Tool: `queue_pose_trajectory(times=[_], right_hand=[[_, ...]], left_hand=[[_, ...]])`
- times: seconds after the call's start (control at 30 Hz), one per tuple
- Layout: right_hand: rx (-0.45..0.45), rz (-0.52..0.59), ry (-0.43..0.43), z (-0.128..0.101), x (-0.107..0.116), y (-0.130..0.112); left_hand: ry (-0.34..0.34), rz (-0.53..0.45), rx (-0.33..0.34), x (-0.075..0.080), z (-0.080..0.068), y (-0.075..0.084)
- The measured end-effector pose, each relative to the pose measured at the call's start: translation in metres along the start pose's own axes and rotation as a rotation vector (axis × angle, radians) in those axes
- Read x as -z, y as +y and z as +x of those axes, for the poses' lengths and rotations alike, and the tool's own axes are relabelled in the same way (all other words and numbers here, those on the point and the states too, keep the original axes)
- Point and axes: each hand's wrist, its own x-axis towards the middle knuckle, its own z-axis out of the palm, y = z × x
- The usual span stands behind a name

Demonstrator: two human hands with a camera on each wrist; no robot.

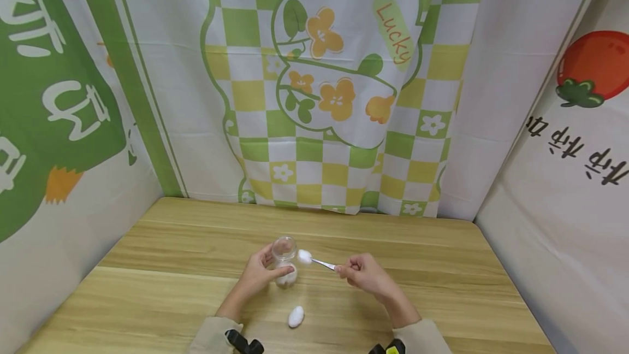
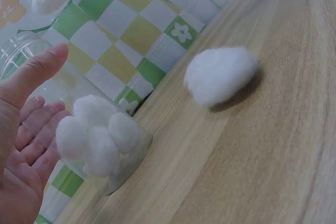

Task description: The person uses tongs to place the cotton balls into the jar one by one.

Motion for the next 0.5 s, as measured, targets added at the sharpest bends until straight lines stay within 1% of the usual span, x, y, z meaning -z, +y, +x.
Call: queue_pose_trajectory(times=[0.33,0.5], right_hand=[[0.031,-0.019,0.021,0.003,-0.002,-0.011],[0.029,-0.022,0.028,0.006,-0.002,-0.013]], left_hand=[[0.004,-0.011,-0.005,0.0,0.0,0.0],[0.002,-0.012,-0.011,0.0,0.0,-0.001]])
